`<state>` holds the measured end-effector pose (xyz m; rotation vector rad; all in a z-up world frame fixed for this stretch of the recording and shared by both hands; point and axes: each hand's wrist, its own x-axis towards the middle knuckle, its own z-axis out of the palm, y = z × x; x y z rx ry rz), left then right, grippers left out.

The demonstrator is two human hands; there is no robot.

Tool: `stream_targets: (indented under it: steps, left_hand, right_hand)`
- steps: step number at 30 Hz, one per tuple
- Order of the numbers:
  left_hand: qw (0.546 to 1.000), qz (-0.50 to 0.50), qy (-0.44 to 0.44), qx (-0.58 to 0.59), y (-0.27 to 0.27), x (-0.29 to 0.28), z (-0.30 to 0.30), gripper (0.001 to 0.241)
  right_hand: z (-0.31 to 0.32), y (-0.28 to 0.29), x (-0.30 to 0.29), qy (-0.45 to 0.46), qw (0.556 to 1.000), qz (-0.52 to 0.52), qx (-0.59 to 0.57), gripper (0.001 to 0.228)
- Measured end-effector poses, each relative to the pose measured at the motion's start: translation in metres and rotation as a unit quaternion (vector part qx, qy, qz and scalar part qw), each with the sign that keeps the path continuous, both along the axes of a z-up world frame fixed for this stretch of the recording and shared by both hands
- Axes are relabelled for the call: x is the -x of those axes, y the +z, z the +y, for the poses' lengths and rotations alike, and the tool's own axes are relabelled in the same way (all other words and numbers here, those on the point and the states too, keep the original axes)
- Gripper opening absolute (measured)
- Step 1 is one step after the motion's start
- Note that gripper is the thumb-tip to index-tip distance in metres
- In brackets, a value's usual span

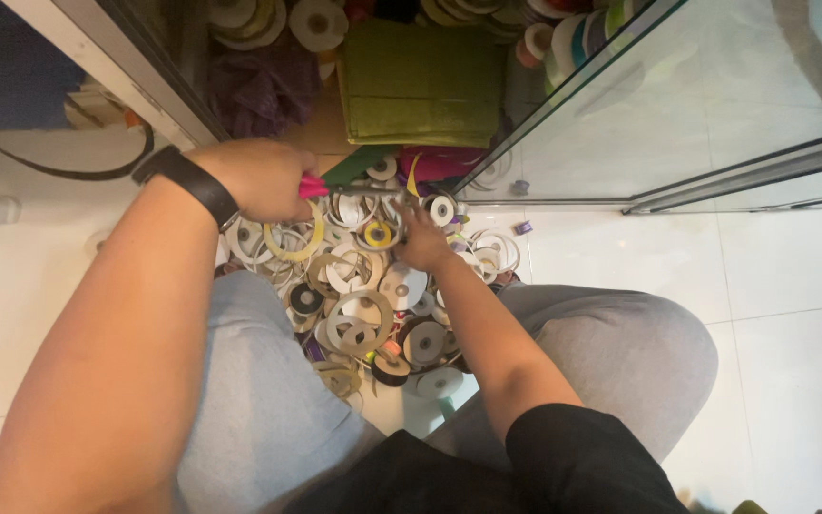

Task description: The person sits on the floor in front of a glass cabinet filled with spools of ribbon. They use pink scissors to cut pieces of ribbon from various spools, including white and purple ones, and place the cut pieces into a pile on their lap.

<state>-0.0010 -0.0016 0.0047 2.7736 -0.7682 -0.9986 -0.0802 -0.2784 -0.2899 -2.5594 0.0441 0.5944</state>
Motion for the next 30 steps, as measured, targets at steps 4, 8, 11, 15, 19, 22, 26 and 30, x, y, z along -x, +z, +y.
stream_targets:
  steps: [4,8,11,15,19,22,26,30]
  left_hand:
    - [0.999,0.021,-0.002,-0.03,0.014,0.003,-0.001,0.061]
    - [1.0,0.018,0.004,-0.019,-0.009,-0.006,-0.001,0.061]
    - [0.999,0.023,-0.012,-0.036,-0.003,-0.002,-0.003,0.063]
    - [0.999,0.029,-0.006,-0.04,0.007,0.0,-0.004,0.062]
    - [0.999,0.026,-0.001,-0.035,0.003,0.001,-0.002,0.062]
    - [0.999,0.016,-0.005,-0.029,-0.005,-0.007,-0.001,0.06]
    - [1.0,0.008,-0.008,-0.022,-0.007,-0.005,0.0,0.059]
    - [1.0,0.008,-0.019,-0.023,-0.007,-0.004,0.0,0.06]
  right_hand:
    - [0.002,-0.023,-0.009,0.135,0.972,0.085,0.171,0.071]
    - [0.009,-0.045,0.004,0.135,0.968,0.138,0.161,0.048]
    - [0.011,-0.04,0.008,0.16,0.958,0.082,0.223,0.045]
    - [0.006,-0.057,0.01,0.061,0.984,0.043,0.161,0.072]
    - [0.01,-0.027,0.016,0.096,0.977,0.061,0.182,0.07]
    - [0.013,-0.008,0.017,0.127,0.963,0.09,0.219,0.079]
    - [0.018,0.009,0.022,0.078,0.976,0.059,0.194,0.091]
    - [-0.017,-0.053,0.001,-0.002,0.939,-0.311,0.144,0.04]
